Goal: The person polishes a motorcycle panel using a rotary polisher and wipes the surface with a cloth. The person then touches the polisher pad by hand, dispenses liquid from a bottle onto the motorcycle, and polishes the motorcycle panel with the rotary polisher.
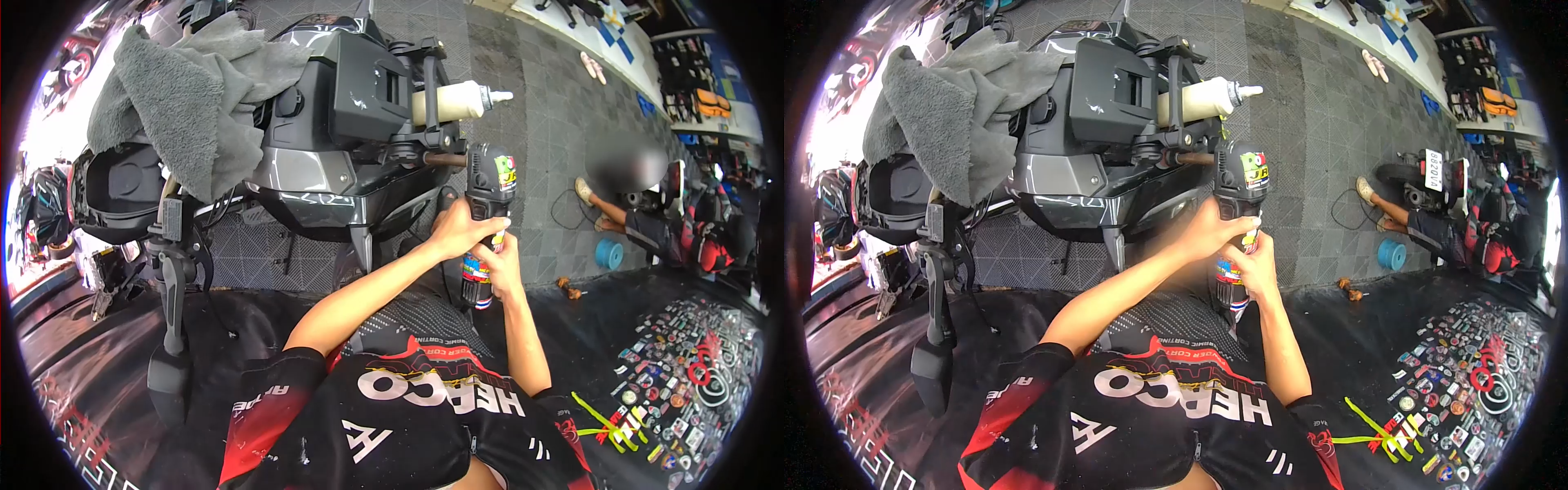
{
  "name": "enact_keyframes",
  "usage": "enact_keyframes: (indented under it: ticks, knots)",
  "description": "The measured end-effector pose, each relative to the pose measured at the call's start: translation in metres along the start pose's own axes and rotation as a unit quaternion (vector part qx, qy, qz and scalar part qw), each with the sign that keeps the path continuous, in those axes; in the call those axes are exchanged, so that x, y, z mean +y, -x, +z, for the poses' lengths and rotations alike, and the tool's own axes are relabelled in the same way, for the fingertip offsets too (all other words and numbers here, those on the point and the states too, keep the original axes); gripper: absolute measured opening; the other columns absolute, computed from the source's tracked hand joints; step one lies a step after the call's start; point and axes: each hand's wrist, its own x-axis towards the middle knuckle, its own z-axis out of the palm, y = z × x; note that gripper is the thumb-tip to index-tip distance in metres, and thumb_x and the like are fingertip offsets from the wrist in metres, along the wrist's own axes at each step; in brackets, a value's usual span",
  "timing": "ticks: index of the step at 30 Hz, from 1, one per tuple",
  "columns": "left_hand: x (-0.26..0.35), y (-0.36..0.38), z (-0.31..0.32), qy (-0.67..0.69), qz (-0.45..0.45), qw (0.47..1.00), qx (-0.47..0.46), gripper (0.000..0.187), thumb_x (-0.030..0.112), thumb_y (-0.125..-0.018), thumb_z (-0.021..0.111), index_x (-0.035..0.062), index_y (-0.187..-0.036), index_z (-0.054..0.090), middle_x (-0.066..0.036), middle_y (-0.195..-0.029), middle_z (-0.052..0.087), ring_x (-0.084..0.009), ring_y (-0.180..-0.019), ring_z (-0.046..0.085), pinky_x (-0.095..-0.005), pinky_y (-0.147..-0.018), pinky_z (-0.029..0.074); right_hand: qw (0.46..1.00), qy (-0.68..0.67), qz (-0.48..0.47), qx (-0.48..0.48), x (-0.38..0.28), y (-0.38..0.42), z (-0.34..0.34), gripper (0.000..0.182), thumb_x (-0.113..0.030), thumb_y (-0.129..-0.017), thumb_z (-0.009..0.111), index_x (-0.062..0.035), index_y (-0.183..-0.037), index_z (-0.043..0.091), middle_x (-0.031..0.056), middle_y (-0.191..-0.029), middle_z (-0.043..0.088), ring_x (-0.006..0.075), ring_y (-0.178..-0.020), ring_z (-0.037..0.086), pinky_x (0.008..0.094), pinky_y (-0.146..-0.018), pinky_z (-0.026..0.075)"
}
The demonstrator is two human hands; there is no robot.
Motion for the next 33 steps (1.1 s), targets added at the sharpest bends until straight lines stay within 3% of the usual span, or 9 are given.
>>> enact_keyframes:
  ticks: [6, 7, 10, 13, 20, 24, 30, 33]
  knots:
    - [0.037, 0.030, -0.008, 0.044, 0.051, 0.998, 0.009, 0.043, 0.021, -0.089, 0.082, 0.0013, -0.124, 0.066, -0.006, -0.109, 0.073, -0.0157, -0.100, 0.068, -0.0366, -0.091, 0.056, 0.997, 0.066, -0.028, -0.013, 0.001, 0.008, 0.006, 0.035, -0.015, -0.077, 0.082, 0.0030, -0.104, 0.068, 0.0068, -0.092, 0.074, 0.0136, -0.080, 0.070, 0.0313, -0.073, 0.055]
    - [0.035, 0.032, -0.004, 0.082, 0.085, 0.992, 0.039, 0.040, 0.018, -0.087, 0.083, -0.0051, -0.116, 0.067, -0.009, -0.097, 0.075, -0.0132, -0.091, 0.069, -0.0342, -0.083, 0.058, 0.996, 0.076, -0.034, -0.022, -0.004, 0.011, 0.009, 0.035, -0.015, -0.077, 0.081, 0.0029, -0.104, 0.068, 0.0068, -0.092, 0.074, 0.0138, -0.080, 0.070, 0.0313, -0.073, 0.055]
    - [0.033, 0.034, -0.006, 0.087, 0.071, 0.993, 0.028, 0.047, 0.027, -0.086, 0.084, -0.0043, -0.117, 0.067, -0.011, -0.102, 0.076, -0.0167, -0.093, 0.072, -0.0360, -0.085, 0.058, 0.996, 0.087, -0.034, -0.016, -0.006, 0.013, 0.011, 0.033, -0.014, -0.077, 0.081, 0.0033, -0.102, 0.068, 0.0067, -0.092, 0.074, 0.0141, -0.080, 0.070, 0.0311, -0.073, 0.055]
    - [0.010, 0.019, -0.006, -0.013, 0.017, 1.000, 0.016, 0.045, 0.026, -0.089, 0.082, 0.0008, -0.123, 0.066, -0.008, -0.110, 0.073, -0.0168, -0.102, 0.068, -0.0382, -0.092, 0.055, 0.998, 0.062, -0.018, -0.006, -0.010, 0.012, 0.010, 0.030, -0.011, -0.079, 0.079, 0.0033, -0.102, 0.068, 0.0060, -0.091, 0.075, 0.0132, -0.080, 0.070, 0.0306, -0.074, 0.056]
    - [0.016, 0.030, -0.012, 0.034, 0.062, 0.997, 0.002, 0.045, 0.026, -0.088, 0.083, 0.0019, -0.122, 0.066, -0.007, -0.108, 0.072, -0.0174, -0.101, 0.068, -0.0374, -0.094, 0.055, 0.997, 0.040, -0.066, -0.006, -0.002, 0.014, 0.020, 0.028, -0.008, -0.080, 0.079, 0.0031, -0.104, 0.068, 0.0060, -0.091, 0.075, 0.0136, -0.079, 0.070, 0.0306, -0.072, 0.056]
    - [0.005, 0.023, -0.009, 0.023, 0.053, 0.998, 0.041, 0.046, 0.024, -0.088, 0.083, 0.0012, -0.124, 0.066, -0.007, -0.113, 0.072, -0.0161, -0.105, 0.067, -0.0371, -0.096, 0.054, 0.997, 0.046, -0.055, 0.008, -0.001, 0.015, 0.023, 0.029, -0.007, -0.080, 0.079, 0.0029, -0.104, 0.068, 0.0062, -0.092, 0.075, 0.0138, -0.080, 0.070, 0.0310, -0.073, 0.057]
    - [0.000, 0.028, -0.013, -0.019, 0.038, 0.999, 0.005, 0.050, 0.027, -0.088, 0.084, 0.0007, -0.126, 0.064, -0.009, -0.114, 0.072, -0.0189, -0.108, 0.066, -0.0390, -0.099, 0.053, 0.997, 0.021, -0.068, -0.001, 0.011, 0.016, 0.022, 0.027, -0.008, -0.080, 0.080, 0.0022, -0.102, 0.068, 0.0060, -0.091, 0.074, 0.0134, -0.079, 0.069, 0.0311, -0.072, 0.056]
    - [0.007, 0.027, -0.013, 0.028, 0.019, 0.999, 0.002, 0.050, 0.027, -0.087, 0.084, 0.0009, -0.126, 0.064, -0.009, -0.115, 0.072, -0.0189, -0.108, 0.066, -0.0395, -0.101, 0.052, 0.997, 0.035, -0.067, 0.013, 0.003, 0.017, 0.027, 0.028, -0.009, -0.080, 0.081, 0.0021, -0.102, 0.068, 0.0058, -0.091, 0.074, 0.0132, -0.079, 0.069, 0.0310, -0.073, 0.056]
